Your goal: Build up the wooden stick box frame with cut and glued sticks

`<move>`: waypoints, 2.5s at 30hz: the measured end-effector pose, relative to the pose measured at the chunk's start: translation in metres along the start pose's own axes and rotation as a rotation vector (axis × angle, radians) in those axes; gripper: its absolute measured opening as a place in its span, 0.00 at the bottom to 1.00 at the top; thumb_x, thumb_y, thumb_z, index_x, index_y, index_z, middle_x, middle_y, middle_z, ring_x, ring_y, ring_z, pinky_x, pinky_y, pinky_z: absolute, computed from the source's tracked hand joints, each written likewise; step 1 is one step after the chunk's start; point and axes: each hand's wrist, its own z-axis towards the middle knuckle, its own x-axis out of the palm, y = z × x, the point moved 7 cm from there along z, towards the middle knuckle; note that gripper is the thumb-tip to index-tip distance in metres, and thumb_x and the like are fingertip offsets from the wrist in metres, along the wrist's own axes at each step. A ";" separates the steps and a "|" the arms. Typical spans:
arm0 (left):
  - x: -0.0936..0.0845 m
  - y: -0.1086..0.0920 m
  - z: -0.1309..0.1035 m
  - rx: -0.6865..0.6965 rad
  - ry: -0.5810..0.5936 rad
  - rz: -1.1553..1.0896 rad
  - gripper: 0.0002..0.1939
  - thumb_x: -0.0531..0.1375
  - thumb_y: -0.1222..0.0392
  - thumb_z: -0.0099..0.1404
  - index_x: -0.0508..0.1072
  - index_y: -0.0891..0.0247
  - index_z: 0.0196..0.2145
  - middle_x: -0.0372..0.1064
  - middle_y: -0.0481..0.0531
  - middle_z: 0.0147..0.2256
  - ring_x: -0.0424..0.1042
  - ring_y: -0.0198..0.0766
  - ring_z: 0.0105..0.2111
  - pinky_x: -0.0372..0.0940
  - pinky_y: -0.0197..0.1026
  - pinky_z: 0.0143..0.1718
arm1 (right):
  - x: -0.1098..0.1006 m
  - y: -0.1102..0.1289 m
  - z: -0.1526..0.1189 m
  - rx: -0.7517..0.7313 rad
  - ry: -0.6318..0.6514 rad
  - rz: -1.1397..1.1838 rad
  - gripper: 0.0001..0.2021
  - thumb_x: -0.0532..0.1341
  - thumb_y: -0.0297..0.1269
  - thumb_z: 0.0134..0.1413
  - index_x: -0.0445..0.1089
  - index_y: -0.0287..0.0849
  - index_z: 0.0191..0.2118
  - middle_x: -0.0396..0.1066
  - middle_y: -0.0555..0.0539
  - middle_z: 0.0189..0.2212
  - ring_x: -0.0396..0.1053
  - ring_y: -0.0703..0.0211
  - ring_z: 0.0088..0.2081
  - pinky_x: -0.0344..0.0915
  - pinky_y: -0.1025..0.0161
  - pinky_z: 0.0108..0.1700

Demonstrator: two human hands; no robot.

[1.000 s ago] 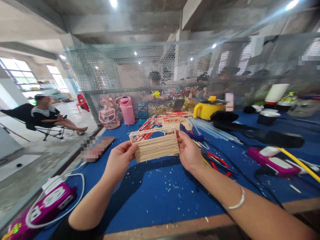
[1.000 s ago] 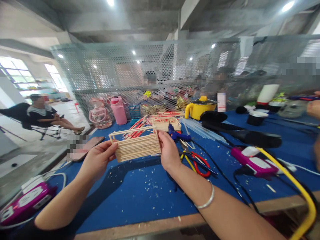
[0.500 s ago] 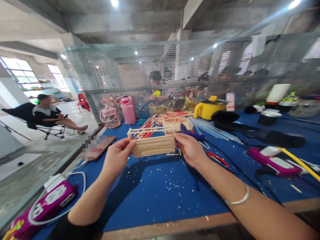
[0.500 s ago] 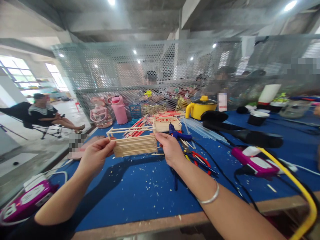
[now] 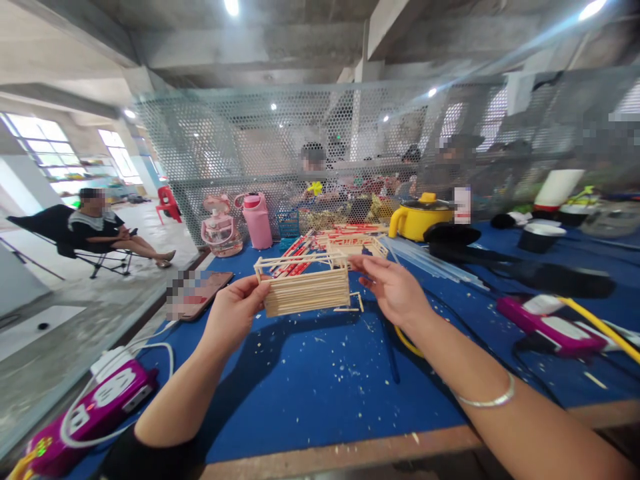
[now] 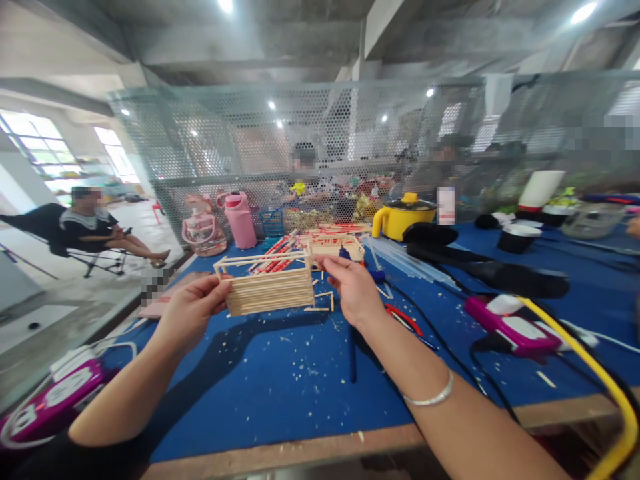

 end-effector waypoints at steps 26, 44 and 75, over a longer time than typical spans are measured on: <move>-0.017 0.026 -0.022 -0.083 0.065 0.140 0.15 0.66 0.49 0.52 0.76 0.63 0.32 0.74 0.50 0.31 0.69 0.35 0.30 0.64 0.37 0.34 | -0.008 -0.003 0.013 -0.115 0.057 -0.413 0.13 0.63 0.45 0.48 0.71 0.41 0.23 0.70 0.51 0.19 0.61 0.68 0.19 0.57 0.66 0.24; -0.011 -0.014 -0.049 0.499 -0.331 0.836 0.33 0.66 0.50 0.52 0.60 0.61 0.52 0.64 0.61 0.49 0.66 0.51 0.49 0.67 0.50 0.42 | 0.006 0.003 0.005 -0.309 0.187 -0.794 0.09 0.55 0.37 0.56 0.69 0.43 0.28 0.67 0.53 0.18 0.63 0.64 0.22 0.58 0.64 0.28; 0.101 -0.041 -0.014 0.614 0.302 1.301 0.24 0.59 0.57 0.62 0.63 0.56 0.56 0.76 0.54 0.42 0.76 0.50 0.40 0.66 0.43 0.34 | 0.023 -0.027 -0.003 -0.175 0.487 -0.858 0.05 0.63 0.30 0.39 0.69 0.43 0.19 0.65 0.54 0.16 0.59 0.65 0.21 0.52 0.65 0.25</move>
